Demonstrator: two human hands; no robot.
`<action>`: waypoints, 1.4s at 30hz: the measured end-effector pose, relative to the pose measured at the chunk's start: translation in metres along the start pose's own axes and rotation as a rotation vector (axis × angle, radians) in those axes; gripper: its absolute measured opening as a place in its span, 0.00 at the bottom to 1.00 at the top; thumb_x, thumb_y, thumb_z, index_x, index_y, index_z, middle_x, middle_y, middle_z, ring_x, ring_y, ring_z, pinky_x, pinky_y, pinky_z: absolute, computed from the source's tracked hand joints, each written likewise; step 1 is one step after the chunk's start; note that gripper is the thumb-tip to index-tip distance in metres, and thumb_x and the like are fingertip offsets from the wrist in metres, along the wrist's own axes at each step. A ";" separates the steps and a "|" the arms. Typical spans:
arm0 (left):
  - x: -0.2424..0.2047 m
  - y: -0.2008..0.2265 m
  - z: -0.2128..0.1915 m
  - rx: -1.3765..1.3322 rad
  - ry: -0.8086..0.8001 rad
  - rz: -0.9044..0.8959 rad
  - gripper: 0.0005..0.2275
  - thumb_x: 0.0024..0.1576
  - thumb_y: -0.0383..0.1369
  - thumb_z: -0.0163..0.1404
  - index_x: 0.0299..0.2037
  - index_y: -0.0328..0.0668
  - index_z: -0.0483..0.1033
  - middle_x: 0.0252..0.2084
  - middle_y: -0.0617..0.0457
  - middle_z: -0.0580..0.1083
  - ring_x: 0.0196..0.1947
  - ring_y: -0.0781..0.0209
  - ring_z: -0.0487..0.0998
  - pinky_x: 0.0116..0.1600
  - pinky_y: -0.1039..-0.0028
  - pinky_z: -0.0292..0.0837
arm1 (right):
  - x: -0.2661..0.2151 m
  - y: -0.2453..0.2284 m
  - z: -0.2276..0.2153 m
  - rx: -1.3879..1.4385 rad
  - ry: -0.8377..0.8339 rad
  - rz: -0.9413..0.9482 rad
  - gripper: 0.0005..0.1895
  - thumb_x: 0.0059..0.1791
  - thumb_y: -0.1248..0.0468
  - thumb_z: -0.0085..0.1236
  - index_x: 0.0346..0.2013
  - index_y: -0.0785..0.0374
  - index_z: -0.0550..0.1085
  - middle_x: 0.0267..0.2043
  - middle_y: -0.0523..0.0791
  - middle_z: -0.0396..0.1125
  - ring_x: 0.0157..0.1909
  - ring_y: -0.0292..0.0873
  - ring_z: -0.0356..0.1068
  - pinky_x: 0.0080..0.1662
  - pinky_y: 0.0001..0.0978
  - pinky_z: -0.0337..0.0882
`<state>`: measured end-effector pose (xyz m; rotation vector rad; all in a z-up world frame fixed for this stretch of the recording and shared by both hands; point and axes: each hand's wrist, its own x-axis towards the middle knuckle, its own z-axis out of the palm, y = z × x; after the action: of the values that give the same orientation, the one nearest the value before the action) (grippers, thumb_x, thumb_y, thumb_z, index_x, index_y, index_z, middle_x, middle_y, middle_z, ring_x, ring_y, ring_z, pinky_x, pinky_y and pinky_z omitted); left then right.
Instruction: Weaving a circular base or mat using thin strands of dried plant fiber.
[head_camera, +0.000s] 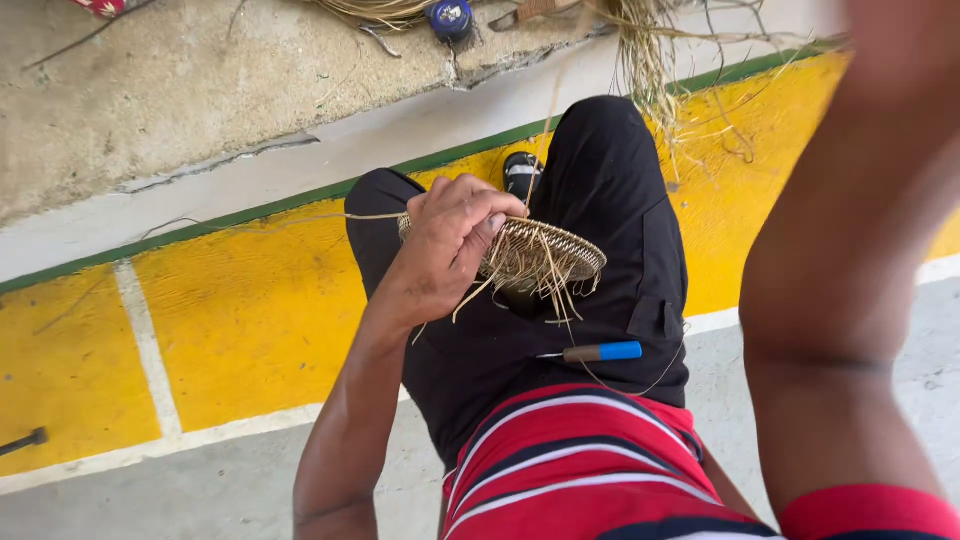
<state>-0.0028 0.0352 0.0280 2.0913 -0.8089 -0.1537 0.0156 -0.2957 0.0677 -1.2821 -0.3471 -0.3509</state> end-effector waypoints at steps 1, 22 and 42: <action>0.002 0.001 0.000 -0.006 0.014 0.004 0.07 0.66 0.29 0.47 0.50 0.49 0.78 0.43 0.56 0.73 0.49 0.57 0.71 0.58 0.64 0.55 | -0.009 0.009 0.020 0.012 -0.007 -0.009 0.14 0.58 0.71 0.59 0.52 0.60 0.63 0.37 0.43 0.66 0.37 0.42 0.73 0.41 0.34 0.78; 0.002 -0.006 0.012 -0.004 0.113 0.035 0.10 0.62 0.24 0.51 0.50 0.50 0.80 0.43 0.55 0.72 0.48 0.56 0.70 0.56 0.63 0.57 | -0.105 0.054 0.089 -0.747 -0.177 -0.180 0.13 0.48 0.77 0.66 0.42 0.61 0.75 0.47 0.43 0.76 0.52 0.44 0.73 0.58 0.39 0.74; -0.026 0.015 0.014 0.026 0.160 0.040 0.10 0.60 0.28 0.57 0.48 0.58 0.82 0.40 0.60 0.69 0.45 0.59 0.69 0.56 0.64 0.59 | -0.062 0.105 0.053 -0.057 -0.719 0.619 0.06 0.56 0.67 0.57 0.46 0.65 0.76 0.41 0.39 0.70 0.45 0.32 0.68 0.49 0.26 0.72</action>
<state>-0.0356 0.0353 0.0262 2.0801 -0.7585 0.0450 0.0031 -0.2147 -0.0374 -1.4716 -0.5180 0.6472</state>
